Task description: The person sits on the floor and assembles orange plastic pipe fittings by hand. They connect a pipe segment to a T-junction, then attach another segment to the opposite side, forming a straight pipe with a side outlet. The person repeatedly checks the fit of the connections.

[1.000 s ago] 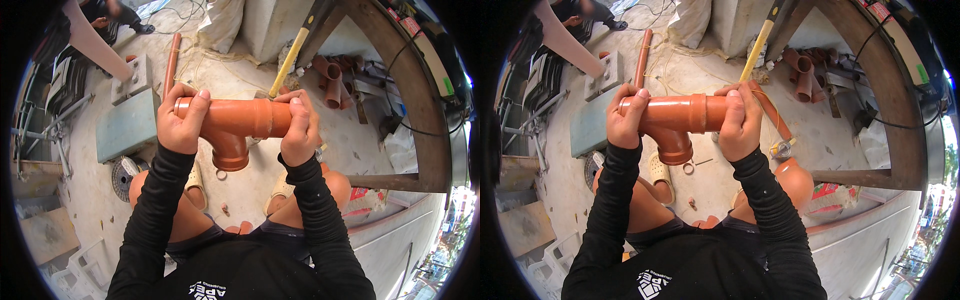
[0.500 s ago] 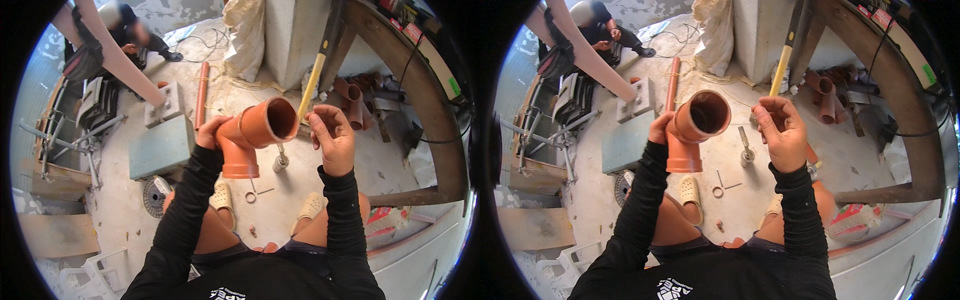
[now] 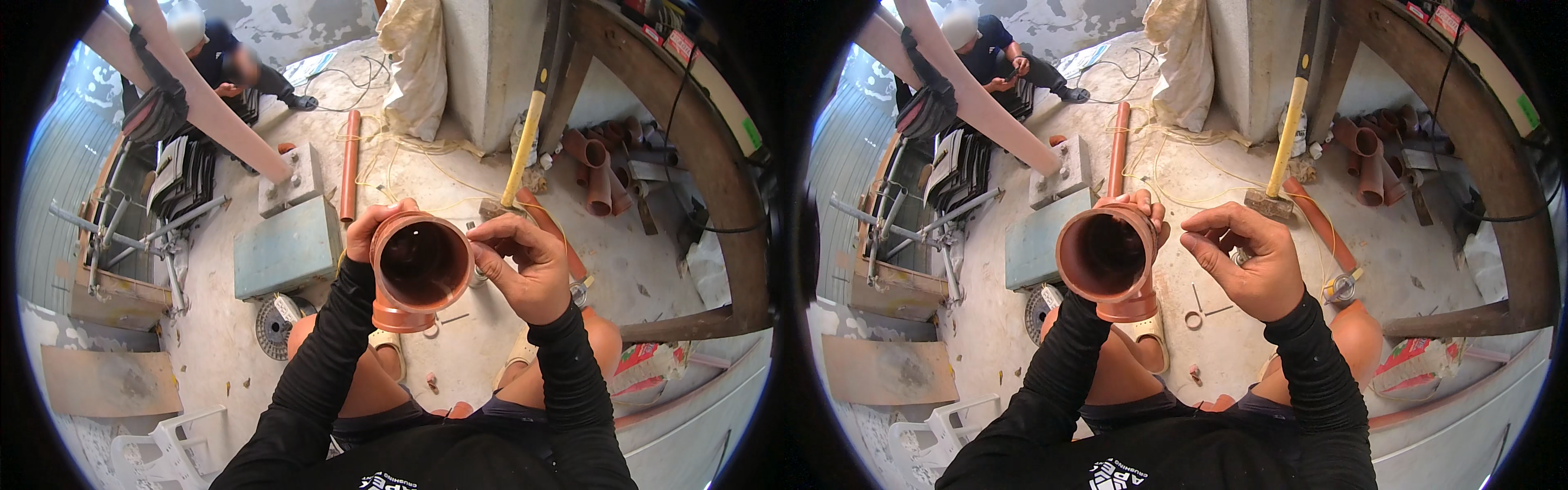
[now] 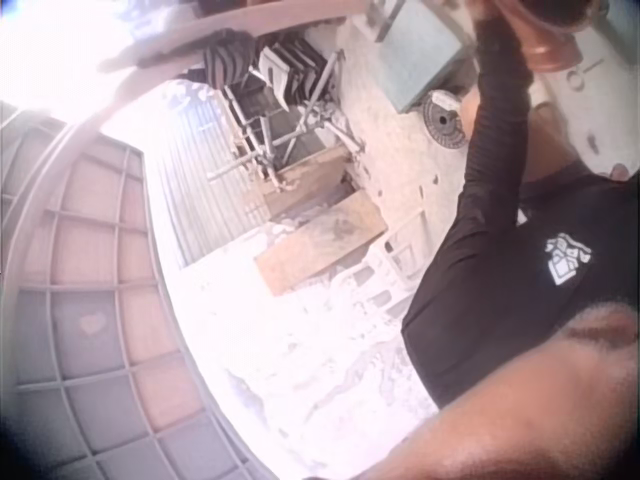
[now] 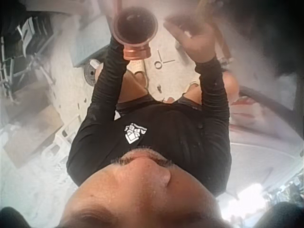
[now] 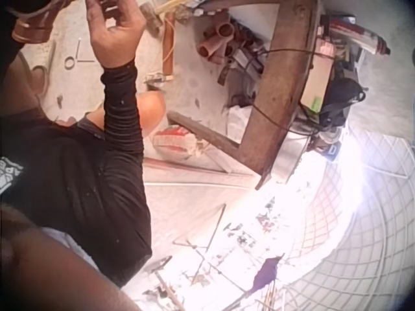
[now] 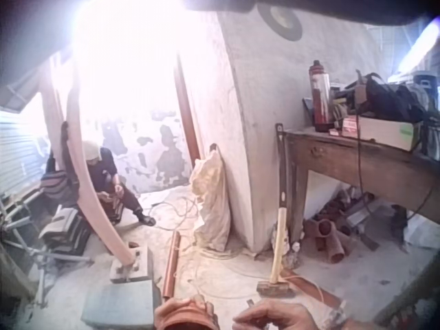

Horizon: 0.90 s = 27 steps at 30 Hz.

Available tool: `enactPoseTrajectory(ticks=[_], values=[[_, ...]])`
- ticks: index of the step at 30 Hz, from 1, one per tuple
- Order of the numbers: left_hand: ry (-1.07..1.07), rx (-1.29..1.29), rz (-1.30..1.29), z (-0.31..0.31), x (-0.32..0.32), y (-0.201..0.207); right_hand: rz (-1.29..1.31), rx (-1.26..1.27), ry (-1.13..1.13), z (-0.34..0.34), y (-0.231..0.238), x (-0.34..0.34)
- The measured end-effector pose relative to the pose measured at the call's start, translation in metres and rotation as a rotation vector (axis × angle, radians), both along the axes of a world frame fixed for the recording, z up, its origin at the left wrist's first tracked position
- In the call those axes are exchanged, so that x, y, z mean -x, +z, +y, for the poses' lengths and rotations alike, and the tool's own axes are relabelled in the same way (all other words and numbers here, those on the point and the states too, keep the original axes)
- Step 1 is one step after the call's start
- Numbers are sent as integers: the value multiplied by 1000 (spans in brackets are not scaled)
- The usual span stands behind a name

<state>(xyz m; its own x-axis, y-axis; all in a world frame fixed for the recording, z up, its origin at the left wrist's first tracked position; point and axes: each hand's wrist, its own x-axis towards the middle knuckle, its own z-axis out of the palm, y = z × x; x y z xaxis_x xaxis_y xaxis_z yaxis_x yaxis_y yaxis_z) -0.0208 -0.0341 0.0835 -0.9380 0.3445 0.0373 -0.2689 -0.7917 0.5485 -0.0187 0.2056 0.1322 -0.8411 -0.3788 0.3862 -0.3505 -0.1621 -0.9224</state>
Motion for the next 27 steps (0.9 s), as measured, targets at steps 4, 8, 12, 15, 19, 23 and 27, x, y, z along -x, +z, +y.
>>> enactPoseTrajectory(ticks=[4,8,12,15,19,23,27], values=[[44,80,-66,7,-7,13,56,-13,-10,-2,1,0],[46,89,49,7,-6,13,139,-71,-10,-2,3,1],[74,143,167,1,-4,7,179,-100,-51,-5,2,2],[65,132,181,-3,-4,4,-9,-2,11,-6,0,-3],[25,100,201,-8,-2,4,111,-78,-57,-5,-1,0],[37,122,219,-9,-1,5,165,-121,-67,-4,1,5],[79,192,248,-10,-2,9,-5,-72,-8,0,4,-1]])
